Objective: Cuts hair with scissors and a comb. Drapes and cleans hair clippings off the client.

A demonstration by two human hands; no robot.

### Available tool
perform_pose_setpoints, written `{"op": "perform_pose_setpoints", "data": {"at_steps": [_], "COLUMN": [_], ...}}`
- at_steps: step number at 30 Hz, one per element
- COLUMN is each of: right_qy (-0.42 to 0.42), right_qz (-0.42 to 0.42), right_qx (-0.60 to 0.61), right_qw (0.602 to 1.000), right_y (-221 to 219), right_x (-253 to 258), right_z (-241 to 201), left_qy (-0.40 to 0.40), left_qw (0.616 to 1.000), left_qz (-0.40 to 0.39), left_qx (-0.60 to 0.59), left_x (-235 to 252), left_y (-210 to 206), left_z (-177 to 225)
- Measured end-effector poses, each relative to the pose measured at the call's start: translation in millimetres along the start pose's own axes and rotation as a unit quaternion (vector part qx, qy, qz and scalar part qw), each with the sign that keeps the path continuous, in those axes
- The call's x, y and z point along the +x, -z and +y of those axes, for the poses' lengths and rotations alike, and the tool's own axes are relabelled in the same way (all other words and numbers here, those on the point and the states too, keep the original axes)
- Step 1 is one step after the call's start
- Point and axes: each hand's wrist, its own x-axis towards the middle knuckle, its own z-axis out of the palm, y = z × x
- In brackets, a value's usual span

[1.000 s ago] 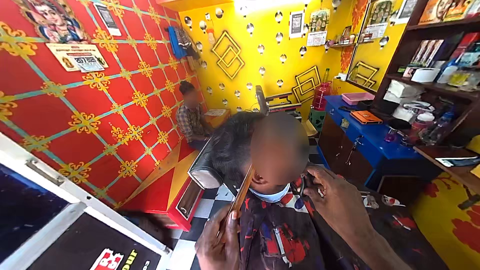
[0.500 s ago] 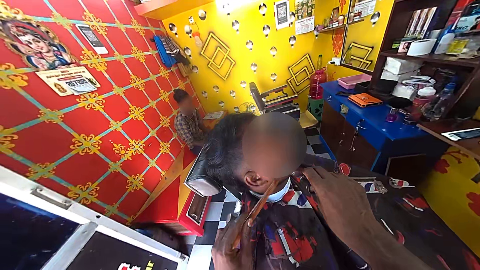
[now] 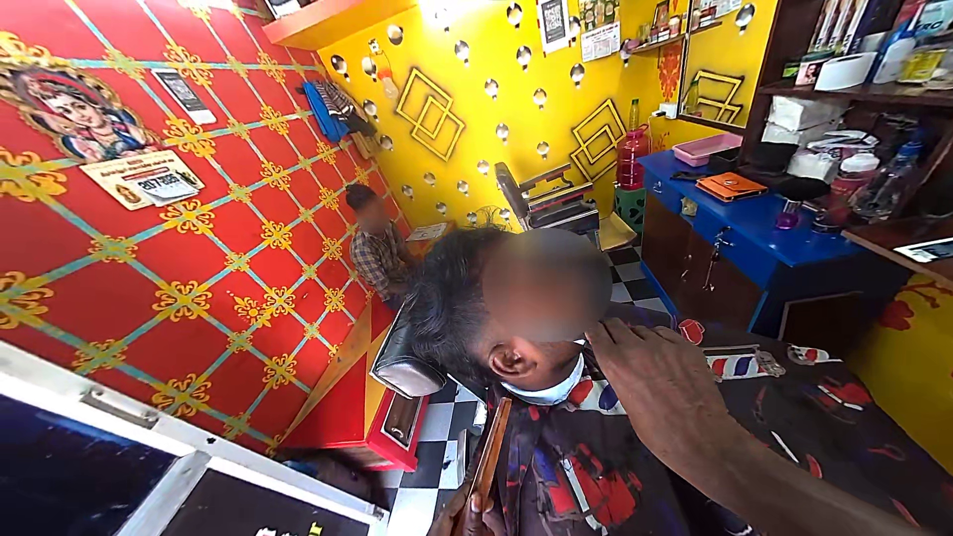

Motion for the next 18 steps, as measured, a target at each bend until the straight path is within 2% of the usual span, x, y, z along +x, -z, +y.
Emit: {"op": "perform_pose_setpoints", "data": {"at_steps": [11,18], "right_qy": [0.010,0.024], "right_qz": [0.002,0.019], "right_qx": [0.003,0.013], "right_qw": [1.000,0.999], "right_y": [-0.1,14.8], "right_x": [1.4,17.8], "right_z": [2.2,23.7], "left_qy": [0.005,0.009], "left_qw": [1.000,1.000], "left_qz": [-0.003,-0.004], "left_qx": [-0.014,-0.008], "left_x": [1.1,-1.3], "left_y": [-4.7,-1.1], "left_z": [5.6,1.4]}}
